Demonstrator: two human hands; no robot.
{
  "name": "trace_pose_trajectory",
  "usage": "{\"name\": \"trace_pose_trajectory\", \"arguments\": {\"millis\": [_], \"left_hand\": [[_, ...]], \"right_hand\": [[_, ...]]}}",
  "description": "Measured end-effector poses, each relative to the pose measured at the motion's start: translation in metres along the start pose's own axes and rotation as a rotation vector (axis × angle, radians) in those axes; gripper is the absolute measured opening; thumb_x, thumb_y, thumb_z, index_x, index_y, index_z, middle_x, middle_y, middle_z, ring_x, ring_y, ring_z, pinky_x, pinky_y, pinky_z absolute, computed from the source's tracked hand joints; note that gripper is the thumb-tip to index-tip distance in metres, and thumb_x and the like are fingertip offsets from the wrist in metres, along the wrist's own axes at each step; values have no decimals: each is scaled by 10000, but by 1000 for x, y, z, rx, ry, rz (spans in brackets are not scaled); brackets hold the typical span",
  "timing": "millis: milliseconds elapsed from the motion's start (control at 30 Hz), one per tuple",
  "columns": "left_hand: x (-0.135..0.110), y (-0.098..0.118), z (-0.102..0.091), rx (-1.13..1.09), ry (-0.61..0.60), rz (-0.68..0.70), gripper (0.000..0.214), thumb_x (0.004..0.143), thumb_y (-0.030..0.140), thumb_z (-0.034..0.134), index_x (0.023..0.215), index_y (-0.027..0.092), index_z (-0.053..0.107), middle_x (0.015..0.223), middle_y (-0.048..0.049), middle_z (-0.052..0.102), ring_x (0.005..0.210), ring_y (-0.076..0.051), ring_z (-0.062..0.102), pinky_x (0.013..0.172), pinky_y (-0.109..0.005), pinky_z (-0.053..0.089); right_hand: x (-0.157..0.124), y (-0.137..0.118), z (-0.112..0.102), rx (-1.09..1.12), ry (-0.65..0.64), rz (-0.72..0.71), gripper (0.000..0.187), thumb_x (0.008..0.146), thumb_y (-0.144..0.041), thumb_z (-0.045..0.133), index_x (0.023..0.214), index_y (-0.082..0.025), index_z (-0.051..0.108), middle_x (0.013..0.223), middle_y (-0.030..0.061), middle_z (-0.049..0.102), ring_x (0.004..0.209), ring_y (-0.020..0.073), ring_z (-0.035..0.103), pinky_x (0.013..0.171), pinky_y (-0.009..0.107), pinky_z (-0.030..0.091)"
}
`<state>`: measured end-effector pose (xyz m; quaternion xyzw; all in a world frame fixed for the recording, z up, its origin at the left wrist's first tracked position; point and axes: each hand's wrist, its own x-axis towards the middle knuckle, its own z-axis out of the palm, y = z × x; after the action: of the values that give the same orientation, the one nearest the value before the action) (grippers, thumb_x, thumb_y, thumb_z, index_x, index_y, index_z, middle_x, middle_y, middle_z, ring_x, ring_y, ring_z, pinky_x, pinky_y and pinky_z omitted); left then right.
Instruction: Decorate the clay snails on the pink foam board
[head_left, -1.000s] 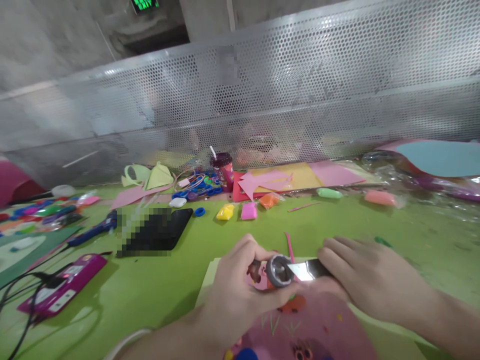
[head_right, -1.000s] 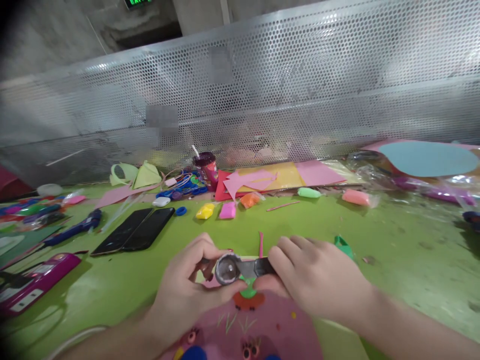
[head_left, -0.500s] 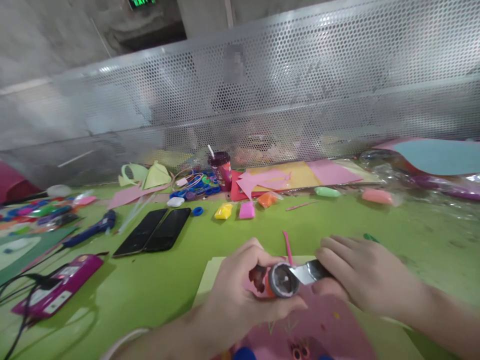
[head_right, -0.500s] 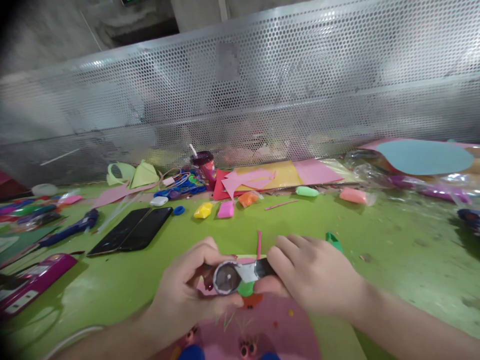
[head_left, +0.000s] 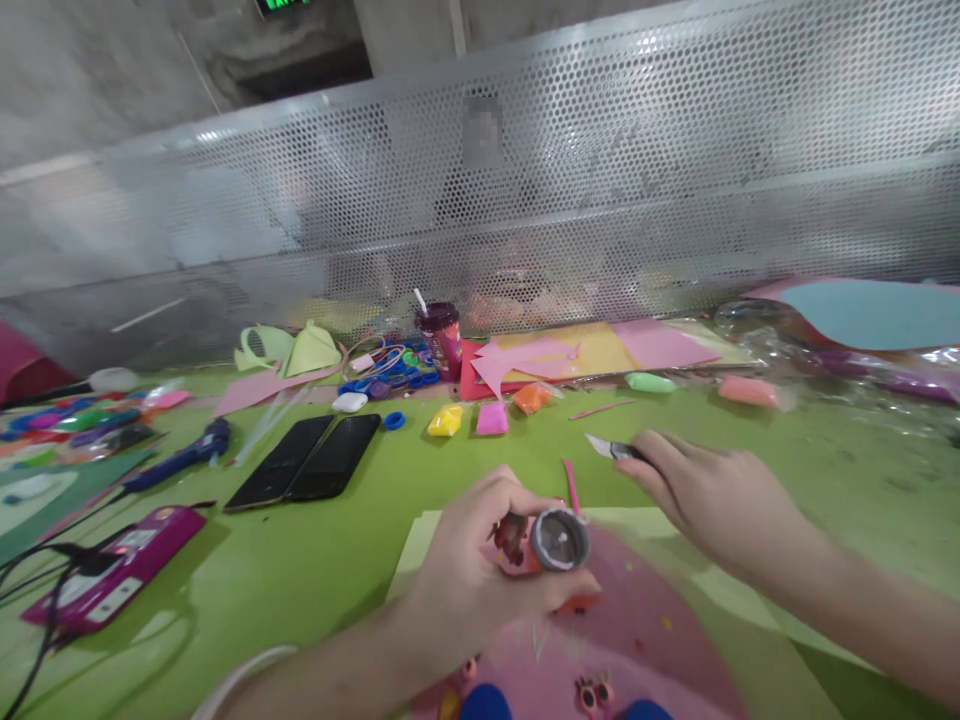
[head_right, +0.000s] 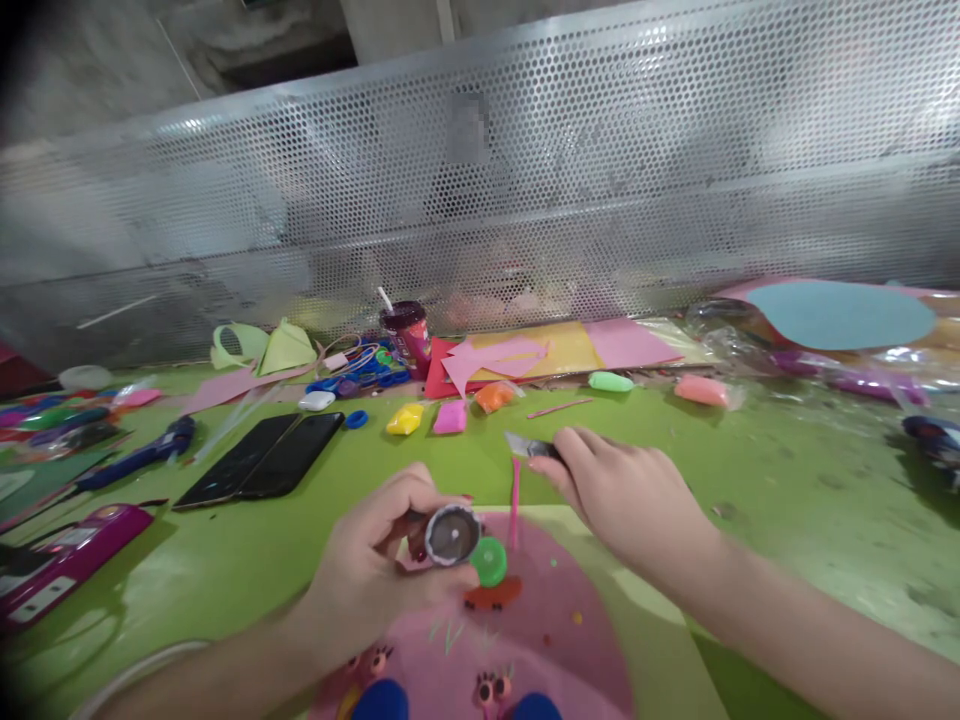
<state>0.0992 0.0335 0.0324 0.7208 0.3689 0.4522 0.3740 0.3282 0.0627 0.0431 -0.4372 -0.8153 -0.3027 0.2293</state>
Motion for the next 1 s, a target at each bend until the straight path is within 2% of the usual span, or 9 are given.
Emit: {"name": "trace_pose_trajectory", "arguments": {"millis": [67, 133, 267, 400, 500, 600, 667, 833, 1000], "left_hand": [[2, 0, 0, 16, 15, -31, 293, 640, 354, 806, 802, 187, 629, 712, 32, 489, 578, -82, 425, 530, -197, 350], [4, 1, 0, 41, 37, -58, 283, 638, 341, 803, 784, 184, 618, 705, 32, 487, 581, -88, 419, 532, -204, 346], [4, 0, 1, 100, 39, -83, 272, 643, 332, 792, 786, 182, 615, 716, 31, 484, 586, -93, 420, 540, -212, 346], [3, -2, 2, 183, 23, -56, 266, 654, 305, 785, 824, 178, 625, 730, 31, 484, 601, -98, 439, 559, -215, 361], [3, -3, 3, 257, 4, -33, 265, 653, 306, 790, 823, 180, 630, 739, 27, 498, 614, -104, 461, 567, -215, 372], [3, -2, 3, 307, -19, -5, 252, 659, 291, 787, 843, 186, 648, 735, 28, 505, 604, -102, 471, 559, -210, 380], [3, -2, 3, 338, -37, 13, 241, 669, 284, 777, 864, 195, 666, 724, 30, 506, 583, -99, 472, 548, -208, 385], [2, -5, 3, 432, -67, 78, 250, 717, 310, 735, 946, 229, 677, 721, 28, 520, 596, -112, 521, 549, -211, 416], [2, -10, 2, 497, -85, 127, 222, 733, 347, 717, 933, 256, 680, 703, 31, 537, 580, -116, 547, 537, -205, 437]], "right_hand": [[-3, 6, 10, -47, -69, 34, 547, 1013, -405, 121, 693, -171, 497, 512, 4, 515, 343, 117, 405, 398, 272, 84], [-8, 11, 20, -69, -141, 32, 516, 1012, -362, 182, 678, -160, 519, 538, 38, 547, 397, 136, 463, 416, 270, 105], [-13, 15, 30, -30, -242, -25, 387, 969, -250, 364, 648, -152, 556, 558, 68, 577, 552, 189, 561, 481, 269, 273], [-5, 6, 14, 77, -229, -45, 293, 960, -255, 404, 784, -137, 606, 738, 89, 623, 682, 195, 589, 604, 303, 410], [3, -9, -6, 324, -211, -88, 233, 973, -306, 391, 986, -174, 582, 903, 55, 621, 804, 134, 591, 700, 248, 465], [6, -23, -19, 782, -226, -11, 131, 925, -260, 486, 948, -167, 575, 884, 42, 599, 803, 117, 580, 689, 220, 480], [4, -29, -20, 899, -242, 35, 85, 898, -206, 513, 877, -158, 579, 829, 38, 582, 750, 121, 565, 651, 228, 478], [-2, -34, -16, 868, -225, 31, 153, 917, -159, 455, 843, -143, 588, 774, 36, 576, 716, 125, 527, 646, 241, 459], [-3, -36, -17, 775, -220, -32, 182, 925, -144, 408, 889, -130, 586, 811, 55, 590, 756, 146, 504, 682, 267, 446]]}}
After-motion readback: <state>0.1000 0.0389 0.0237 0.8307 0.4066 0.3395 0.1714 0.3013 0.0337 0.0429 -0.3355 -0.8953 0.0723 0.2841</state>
